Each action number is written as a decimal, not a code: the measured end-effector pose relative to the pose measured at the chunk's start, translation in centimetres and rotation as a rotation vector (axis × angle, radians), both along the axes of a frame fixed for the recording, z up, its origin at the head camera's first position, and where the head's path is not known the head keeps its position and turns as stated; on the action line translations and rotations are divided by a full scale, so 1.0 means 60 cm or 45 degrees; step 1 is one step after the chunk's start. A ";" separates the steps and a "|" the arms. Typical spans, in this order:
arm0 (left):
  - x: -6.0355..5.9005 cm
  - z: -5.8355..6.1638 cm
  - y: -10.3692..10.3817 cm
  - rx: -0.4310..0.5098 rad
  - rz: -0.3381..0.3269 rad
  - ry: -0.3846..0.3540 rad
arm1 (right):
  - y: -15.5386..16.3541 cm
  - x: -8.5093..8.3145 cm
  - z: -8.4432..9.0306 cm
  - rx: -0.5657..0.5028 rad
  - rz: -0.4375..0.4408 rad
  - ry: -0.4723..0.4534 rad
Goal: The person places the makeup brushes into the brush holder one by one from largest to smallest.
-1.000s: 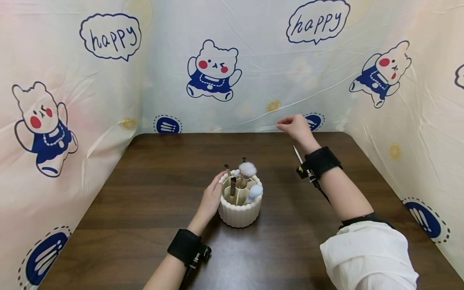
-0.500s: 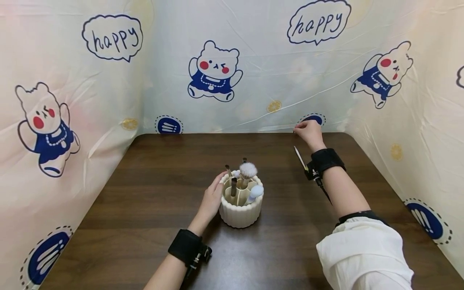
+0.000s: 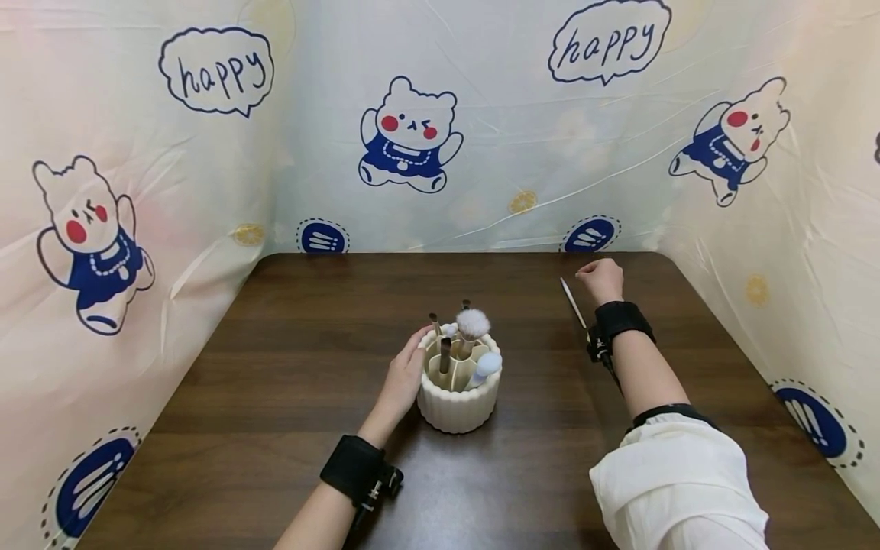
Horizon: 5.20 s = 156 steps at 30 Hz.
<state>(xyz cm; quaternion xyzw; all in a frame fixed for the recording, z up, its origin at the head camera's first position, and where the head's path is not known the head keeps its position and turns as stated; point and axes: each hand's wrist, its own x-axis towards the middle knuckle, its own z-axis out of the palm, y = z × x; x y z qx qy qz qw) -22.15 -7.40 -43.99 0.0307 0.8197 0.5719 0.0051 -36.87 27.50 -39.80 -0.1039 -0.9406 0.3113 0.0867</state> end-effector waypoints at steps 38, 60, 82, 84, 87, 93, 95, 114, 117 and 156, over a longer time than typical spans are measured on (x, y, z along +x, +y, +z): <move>0.003 0.003 0.000 -0.013 0.000 -0.003 | 0.006 -0.002 -0.101 0.065 -0.025 -0.160; 0.003 0.000 -0.001 -0.001 -0.013 -0.002 | 0.012 -0.003 -0.095 0.095 -0.065 -0.267; 0.002 -0.003 -0.002 -0.011 -0.011 -0.002 | 0.022 0.023 -0.059 -0.297 -0.119 -0.265; 0.003 -0.004 -0.002 -0.008 -0.004 0.000 | 0.022 0.023 -0.053 -0.360 -0.130 -0.275; 0.002 -0.004 -0.001 -0.005 0.002 -0.007 | 0.024 0.022 -0.043 -0.415 -0.143 -0.274; 0.001 -0.003 -0.001 -0.004 -0.002 -0.002 | 0.025 0.019 -0.015 -0.519 -0.109 -0.208; 0.001 -0.002 -0.001 0.002 -0.002 0.002 | 0.022 0.018 -0.002 -0.542 -0.085 -0.171; 0.000 0.002 0.000 -0.023 -0.004 0.005 | -0.042 0.060 0.126 -0.703 0.332 0.204; -0.001 0.002 0.000 -0.023 0.002 0.001 | -0.059 0.076 0.142 -0.656 0.396 0.227; -0.003 -0.001 0.000 0.028 0.005 0.012 | -0.188 0.197 0.064 -0.398 1.155 -0.229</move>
